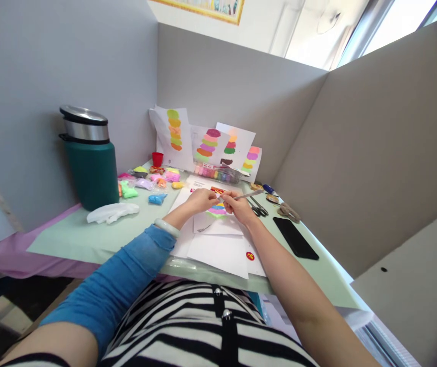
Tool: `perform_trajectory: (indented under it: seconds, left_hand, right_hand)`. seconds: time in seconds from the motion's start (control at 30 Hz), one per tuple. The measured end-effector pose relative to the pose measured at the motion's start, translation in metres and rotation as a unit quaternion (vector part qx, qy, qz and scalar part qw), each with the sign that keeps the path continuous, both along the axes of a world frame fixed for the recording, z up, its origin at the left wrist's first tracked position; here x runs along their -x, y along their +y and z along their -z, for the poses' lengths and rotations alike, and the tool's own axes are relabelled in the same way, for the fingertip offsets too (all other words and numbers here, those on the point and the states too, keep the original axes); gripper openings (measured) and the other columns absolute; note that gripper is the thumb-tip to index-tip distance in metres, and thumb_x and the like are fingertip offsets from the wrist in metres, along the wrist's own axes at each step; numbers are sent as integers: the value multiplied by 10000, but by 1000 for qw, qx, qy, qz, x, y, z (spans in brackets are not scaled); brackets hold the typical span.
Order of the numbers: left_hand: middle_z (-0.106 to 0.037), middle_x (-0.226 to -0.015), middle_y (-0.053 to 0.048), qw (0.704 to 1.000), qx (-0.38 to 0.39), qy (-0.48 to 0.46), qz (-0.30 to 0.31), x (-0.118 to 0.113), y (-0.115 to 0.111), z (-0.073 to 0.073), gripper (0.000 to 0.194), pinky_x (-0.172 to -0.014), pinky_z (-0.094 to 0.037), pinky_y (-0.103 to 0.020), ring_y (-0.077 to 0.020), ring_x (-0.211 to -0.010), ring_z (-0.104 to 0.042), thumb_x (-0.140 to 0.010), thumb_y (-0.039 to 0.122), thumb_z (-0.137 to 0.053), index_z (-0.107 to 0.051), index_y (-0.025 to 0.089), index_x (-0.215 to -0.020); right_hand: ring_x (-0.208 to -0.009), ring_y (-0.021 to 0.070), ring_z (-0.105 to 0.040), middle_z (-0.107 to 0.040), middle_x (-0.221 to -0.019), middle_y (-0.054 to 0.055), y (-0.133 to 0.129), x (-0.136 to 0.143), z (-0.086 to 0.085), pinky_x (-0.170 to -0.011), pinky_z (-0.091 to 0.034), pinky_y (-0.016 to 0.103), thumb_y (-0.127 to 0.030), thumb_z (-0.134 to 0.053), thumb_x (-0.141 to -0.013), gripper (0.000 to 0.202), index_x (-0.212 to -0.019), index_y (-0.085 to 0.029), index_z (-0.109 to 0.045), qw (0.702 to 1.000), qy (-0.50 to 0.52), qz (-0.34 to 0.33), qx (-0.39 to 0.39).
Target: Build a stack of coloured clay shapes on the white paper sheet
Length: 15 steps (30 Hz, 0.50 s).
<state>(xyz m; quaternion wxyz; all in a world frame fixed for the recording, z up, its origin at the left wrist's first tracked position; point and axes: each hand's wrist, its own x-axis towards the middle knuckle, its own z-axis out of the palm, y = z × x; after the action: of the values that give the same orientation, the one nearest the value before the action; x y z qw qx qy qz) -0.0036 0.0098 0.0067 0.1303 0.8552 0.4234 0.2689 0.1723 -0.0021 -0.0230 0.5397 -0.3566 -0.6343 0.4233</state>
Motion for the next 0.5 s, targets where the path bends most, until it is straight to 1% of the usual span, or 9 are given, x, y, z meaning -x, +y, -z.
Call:
perform_trajectory:
  seconds: [0.07, 0.13, 0.2, 0.27, 0.3, 0.37, 0.43, 0.5]
  left_hand:
    - [-592, -572, 4, 1000, 10, 7, 4, 1, 0, 1, 292, -520, -282, -223, -119, -556, -476, -769, 381, -510, -661, 164, -644]
    - [-543, -519, 13, 1000, 15, 4, 3, 0, 0, 2, 288, -506, -266, -228, -118, -533, -451, -754, 371, -516, -644, 161, -605]
    - [-530, -515, 18, 999, 21, -3, 40, 0, -2, 2, 271, -508, -271, -224, -119, -532, -446, -752, 361, -515, -649, 163, -624]
    - [-555, -552, 17, 995, 33, -6, 92, -1, -3, 2, 243, -531, -292, -218, -122, -561, -468, -763, 331, -500, -667, 175, -683]
    - [-564, -569, 14, 995, 39, -4, 97, -2, -3, 3, 237, -541, -298, -219, -126, -573, -478, -770, 312, -487, -664, 179, -687]
    - [-574, -595, 3, 997, 37, -12, 71, -3, -2, 3, 241, -556, -310, -227, -137, -599, -493, -779, 297, -469, -642, 179, -660]
    - [-585, -628, -5, 998, 24, -49, 22, -3, 0, 3, 244, -569, -323, -232, -146, -629, -511, -793, 278, -438, -623, 180, -669]
    - [-579, -612, -2, 994, 26, -101, -13, -3, 3, 4, 248, -569, -338, -231, -149, -627, -523, -814, 292, -410, -619, 186, -732]
  right_hand:
    - [-367, 65, -380, -475, -440, -50, -1, 0, -1, -376, -259, 213, -424, -671, -713, 275, -676, -169, -574, 1000, 8, 13, -13]
    - [-369, 70, -387, -476, -428, -45, -3, 2, -3, -390, -278, 219, -423, -654, -734, 276, -667, -164, -586, 1000, -1, 16, -20]
    - [-376, 69, -395, -489, -432, -38, -6, 5, -5, -410, -295, 220, -421, -640, -753, 283, -663, -158, -589, 1000, -18, 3, -25]
    - [-393, 73, -413, -492, -442, -31, -8, 7, -7, -424, -311, 221, -430, -627, -763, 298, -664, -150, -596, 999, -25, -19, -27]
    - [-396, 75, -422, -507, -465, -27, -8, 7, -7, -420, -312, 221, -435, -632, -755, 297, -692, -147, -608, 999, -25, -23, -22]
    - [-407, 79, -443, -552, -551, -18, -6, 6, -6, -403, -308, 218, -459, -626, -751, 316, -812, -149, -630, 1000, -5, -6, -10]
    - [-395, 69, -426, -542, -558, -22, -2, 2, -3, -391, -296, 213, -492, -590, -769, 345, -811, -151, -625, 1000, 7, 24, -11]
    - [-382, 63, -406, -512, -533, -32, 3, -4, 1, -378, -277, 207, -508, -569, -778, 364, -802, -149, -623, 998, 25, 58, -8]
